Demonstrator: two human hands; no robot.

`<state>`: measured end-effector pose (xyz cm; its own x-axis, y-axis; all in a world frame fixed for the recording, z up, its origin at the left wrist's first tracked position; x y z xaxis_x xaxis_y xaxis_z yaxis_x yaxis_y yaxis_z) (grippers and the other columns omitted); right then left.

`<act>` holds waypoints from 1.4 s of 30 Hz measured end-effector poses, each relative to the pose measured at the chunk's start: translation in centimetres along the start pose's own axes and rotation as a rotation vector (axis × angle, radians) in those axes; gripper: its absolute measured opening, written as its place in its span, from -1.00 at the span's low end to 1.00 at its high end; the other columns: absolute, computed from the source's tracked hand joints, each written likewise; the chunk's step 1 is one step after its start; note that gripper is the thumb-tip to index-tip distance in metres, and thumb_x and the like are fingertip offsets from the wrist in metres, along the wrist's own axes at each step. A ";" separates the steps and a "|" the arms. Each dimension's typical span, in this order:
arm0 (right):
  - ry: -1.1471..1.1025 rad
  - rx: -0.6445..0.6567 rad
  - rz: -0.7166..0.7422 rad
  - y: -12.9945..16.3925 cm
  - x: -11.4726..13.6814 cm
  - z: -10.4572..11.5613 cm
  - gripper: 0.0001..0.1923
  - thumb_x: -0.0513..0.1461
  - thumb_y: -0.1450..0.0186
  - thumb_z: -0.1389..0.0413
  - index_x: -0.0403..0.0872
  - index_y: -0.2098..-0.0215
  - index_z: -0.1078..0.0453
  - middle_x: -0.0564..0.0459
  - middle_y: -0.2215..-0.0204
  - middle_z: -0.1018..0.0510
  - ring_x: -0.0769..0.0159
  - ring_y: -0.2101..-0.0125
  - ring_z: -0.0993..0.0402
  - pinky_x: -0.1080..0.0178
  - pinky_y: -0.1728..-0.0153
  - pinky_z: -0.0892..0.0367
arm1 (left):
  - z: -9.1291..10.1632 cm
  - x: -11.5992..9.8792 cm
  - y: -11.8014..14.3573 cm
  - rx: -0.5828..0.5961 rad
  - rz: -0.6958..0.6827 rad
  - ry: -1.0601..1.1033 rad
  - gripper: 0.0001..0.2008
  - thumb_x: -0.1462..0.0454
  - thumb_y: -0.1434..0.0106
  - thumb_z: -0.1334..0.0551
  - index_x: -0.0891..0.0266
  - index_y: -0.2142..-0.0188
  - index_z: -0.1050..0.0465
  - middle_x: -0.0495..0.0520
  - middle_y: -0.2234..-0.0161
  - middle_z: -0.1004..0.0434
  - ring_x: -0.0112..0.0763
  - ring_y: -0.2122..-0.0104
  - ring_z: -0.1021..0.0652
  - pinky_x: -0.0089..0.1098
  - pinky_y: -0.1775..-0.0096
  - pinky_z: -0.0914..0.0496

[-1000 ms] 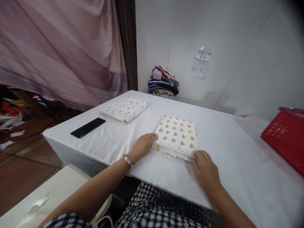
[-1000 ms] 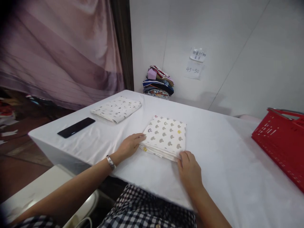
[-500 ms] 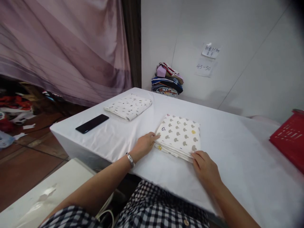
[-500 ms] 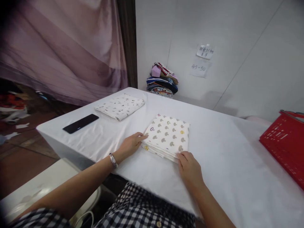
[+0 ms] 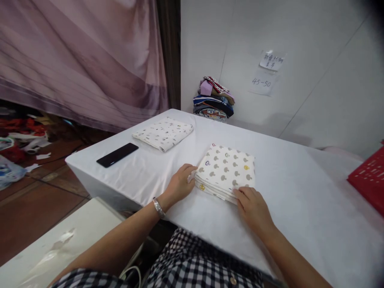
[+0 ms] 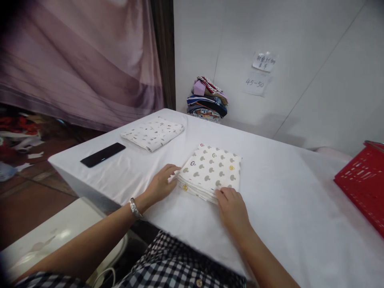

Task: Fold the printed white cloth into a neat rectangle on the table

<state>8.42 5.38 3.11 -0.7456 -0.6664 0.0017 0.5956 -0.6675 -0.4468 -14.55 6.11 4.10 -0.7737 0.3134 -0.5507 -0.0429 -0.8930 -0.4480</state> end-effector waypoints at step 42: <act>-0.362 -0.012 0.077 -6.8 4.9 -3.4 -0.74 -0.32 -0.31 0.06 -0.07 0.05 -0.29 -0.02 0.27 -0.39 0.25 0.26 -0.34 0.20 0.27 -0.35 | -5.0 2.1 0.5 0.145 0.618 0.227 -0.80 0.23 -0.12 -0.11 0.25 0.39 -0.47 0.05 0.38 -0.58 -0.31 0.37 -0.53 -0.46 0.38 -0.26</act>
<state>-0.27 7.80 3.07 -0.5437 -0.7902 0.2829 0.6407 -0.6085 -0.4681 -13.10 7.92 -0.80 -0.5315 -0.2234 -0.8170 0.2688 -0.9592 0.0874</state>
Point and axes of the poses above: each hand's wrist, its own y-axis away from the middle knuckle, its own z-axis out of the back of the hand, x = y × z, the point moved 9 cm from there along -y, towards the middle knuckle
